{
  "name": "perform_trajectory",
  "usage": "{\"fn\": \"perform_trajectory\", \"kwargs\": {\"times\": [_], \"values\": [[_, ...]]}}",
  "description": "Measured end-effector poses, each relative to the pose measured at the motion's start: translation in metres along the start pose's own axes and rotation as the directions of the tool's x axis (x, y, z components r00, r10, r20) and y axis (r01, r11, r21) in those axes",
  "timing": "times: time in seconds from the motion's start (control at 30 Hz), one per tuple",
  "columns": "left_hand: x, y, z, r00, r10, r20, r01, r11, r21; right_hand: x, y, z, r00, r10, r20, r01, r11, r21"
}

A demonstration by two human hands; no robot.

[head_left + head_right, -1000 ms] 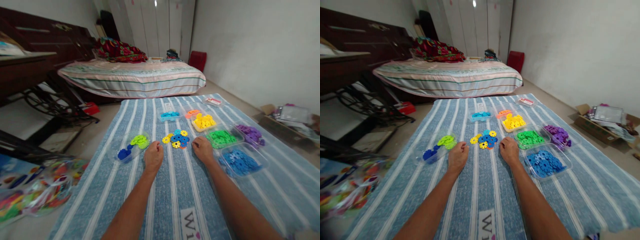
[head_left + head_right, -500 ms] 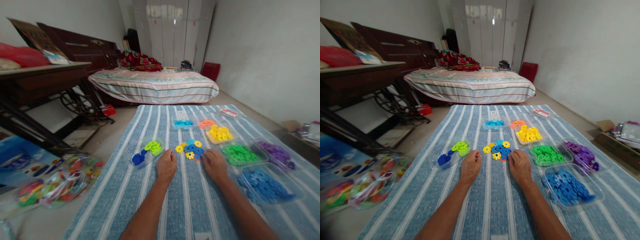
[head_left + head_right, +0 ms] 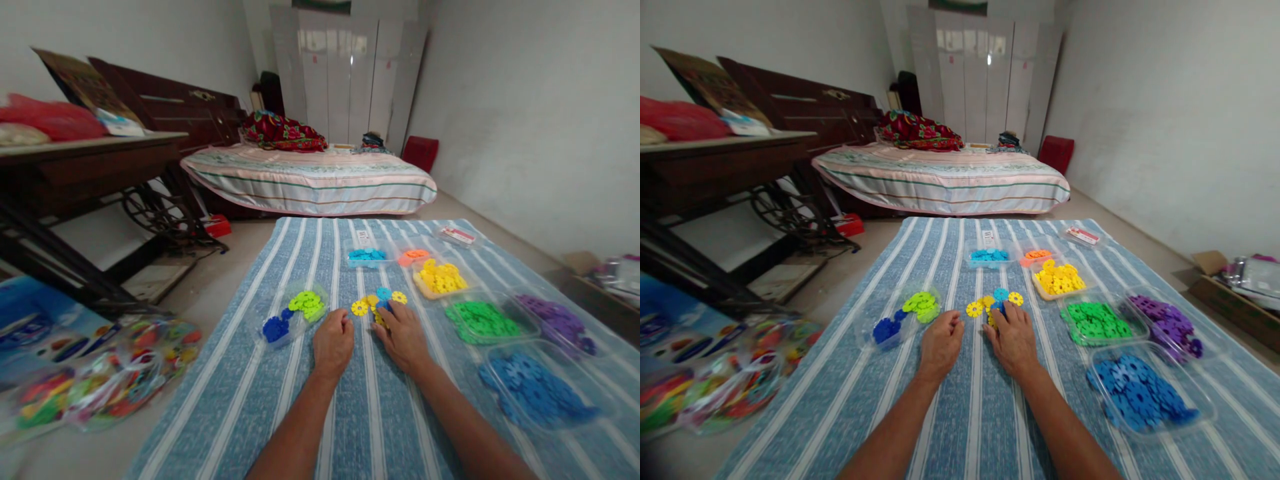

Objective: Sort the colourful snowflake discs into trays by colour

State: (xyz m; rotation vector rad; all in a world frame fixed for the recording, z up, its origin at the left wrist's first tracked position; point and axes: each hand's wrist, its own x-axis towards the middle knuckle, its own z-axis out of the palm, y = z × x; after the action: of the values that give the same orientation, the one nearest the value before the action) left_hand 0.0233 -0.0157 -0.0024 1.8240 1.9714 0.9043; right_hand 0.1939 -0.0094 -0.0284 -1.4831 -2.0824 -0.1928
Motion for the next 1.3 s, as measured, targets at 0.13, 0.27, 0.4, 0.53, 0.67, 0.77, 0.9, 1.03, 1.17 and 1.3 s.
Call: {"fn": "perform_trajectory", "kwargs": {"times": [0.13, 0.27, 0.4, 0.53, 0.67, 0.77, 0.9, 1.03, 1.17, 1.3], "values": [[0.0, 0.002, -0.002, 1.0, 0.0, 0.012, -0.001, 1.0, 0.009, -0.008, 0.006, 0.0, 0.999, 0.044, -0.023, -0.043, 0.999, 0.027], [0.001, 0.002, -0.003, 1.0, -0.002, 0.016, 0.001, 1.0, 0.014, -0.017, 0.009, -0.002, 0.998, 0.027, -0.059, -0.019, 0.992, 0.126], [0.001, 0.002, -0.003, 1.0, -0.002, 0.02, 0.002, 1.0, -0.007, -0.026, 0.015, -0.01, 0.99, 0.06, -0.131, -0.019, 0.956, 0.294], [0.002, 0.002, -0.003, 1.0, 0.004, 0.016, -0.004, 1.0, -0.02, -0.03, 0.027, -0.018, 0.964, 0.207, -0.169, -0.147, 0.938, 0.315], [0.002, 0.001, -0.002, 1.0, 0.006, 0.016, -0.006, 1.0, -0.015, -0.03, 0.037, -0.02, 0.957, 0.263, -0.125, -0.223, 0.938, 0.265], [0.003, 0.0, -0.002, 1.0, 0.003, 0.017, -0.003, 1.0, -0.028, -0.029, 0.037, -0.017, 0.971, 0.232, -0.059, -0.212, 0.947, 0.24], [0.003, 0.0, -0.002, 1.0, -0.01, 0.012, 0.01, 0.999, -0.039, -0.028, 0.036, -0.016, 0.979, 0.205, 0.001, -0.201, 0.96, 0.192], [0.003, 0.0, -0.002, 1.0, -0.002, 0.006, 0.002, 0.999, -0.046, -0.029, 0.037, -0.017, 0.98, 0.198, 0.002, -0.193, 0.951, 0.24], [0.002, 0.0, -0.002, 1.0, 0.015, -0.005, -0.016, 0.999, -0.048, -0.028, 0.034, -0.021, 0.978, 0.198, -0.062, -0.168, 0.931, 0.325], [0.003, 0.0, -0.002, 1.0, 0.016, -0.005, -0.016, 0.999, -0.039, -0.024, 0.026, -0.039, 0.964, 0.186, -0.191, -0.112, 0.933, 0.343]]}}
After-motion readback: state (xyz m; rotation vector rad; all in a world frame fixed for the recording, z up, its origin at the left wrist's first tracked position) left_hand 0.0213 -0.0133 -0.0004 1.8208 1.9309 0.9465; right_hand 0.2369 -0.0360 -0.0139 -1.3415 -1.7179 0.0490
